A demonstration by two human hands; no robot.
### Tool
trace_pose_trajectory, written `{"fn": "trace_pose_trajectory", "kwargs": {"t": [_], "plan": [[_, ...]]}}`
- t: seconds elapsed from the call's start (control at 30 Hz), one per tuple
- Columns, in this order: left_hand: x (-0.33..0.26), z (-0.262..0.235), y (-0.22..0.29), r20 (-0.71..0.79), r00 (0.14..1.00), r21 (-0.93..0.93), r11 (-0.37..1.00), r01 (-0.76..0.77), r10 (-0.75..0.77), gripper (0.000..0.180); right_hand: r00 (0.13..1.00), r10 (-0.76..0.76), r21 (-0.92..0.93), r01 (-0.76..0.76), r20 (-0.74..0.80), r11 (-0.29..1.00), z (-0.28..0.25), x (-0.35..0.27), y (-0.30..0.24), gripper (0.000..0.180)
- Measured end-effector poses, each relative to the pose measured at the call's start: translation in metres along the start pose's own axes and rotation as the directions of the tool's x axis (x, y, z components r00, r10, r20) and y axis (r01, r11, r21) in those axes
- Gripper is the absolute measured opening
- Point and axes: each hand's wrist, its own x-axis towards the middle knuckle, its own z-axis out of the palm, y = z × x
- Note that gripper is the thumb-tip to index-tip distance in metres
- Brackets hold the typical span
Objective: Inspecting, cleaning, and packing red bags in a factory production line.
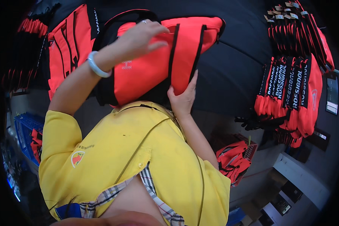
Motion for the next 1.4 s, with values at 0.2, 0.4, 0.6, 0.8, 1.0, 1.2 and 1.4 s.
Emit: {"fn": "trace_pose_trajectory", "kwargs": {"t": [0.2,0.4,0.6,0.8,1.0,1.2,1.4], "plan": [[-0.008,0.018,0.024,0.207,0.978,-0.049,0.999,0.019,-0.008,0.049,0.642,-0.763,-0.328,0.707,-0.074,0.627,-0.110,0.062,-0.106,0.096],[-0.040,-0.030,0.127,0.368,0.807,-0.397,0.863,-0.313,0.462,0.045,0.660,-0.746,-0.566,0.582,-0.091,0.584,-0.156,0.192,-0.112,0.027],[-0.041,-0.089,0.135,0.429,0.722,-0.480,0.814,-0.327,0.543,0.037,0.924,-0.353,-0.242,0.313,-0.144,0.918,-0.095,0.205,-0.035,0.033],[-0.051,-0.090,0.133,0.468,0.751,-0.443,0.859,-0.257,0.466,0.041,0.989,-0.143,-0.128,0.136,-0.045,0.982,-0.062,0.202,-0.038,0.035],[-0.050,-0.086,0.132,0.481,0.783,-0.418,0.888,-0.190,0.395,0.038,0.989,-0.127,-0.136,0.137,0.077,0.981,-0.040,0.216,0.016,0.043],[-0.036,-0.092,0.116,0.268,0.922,-0.261,0.942,-0.211,0.281,0.041,0.967,-0.249,-0.192,0.235,-0.051,0.953,-0.053,0.226,0.006,0.046],[0.028,-0.103,0.005,-0.261,0.931,-0.032,0.966,0.256,-0.256,0.039,0.672,-0.703,-0.256,0.655,-0.230,0.710,-0.125,0.229,-0.099,0.024]]}}
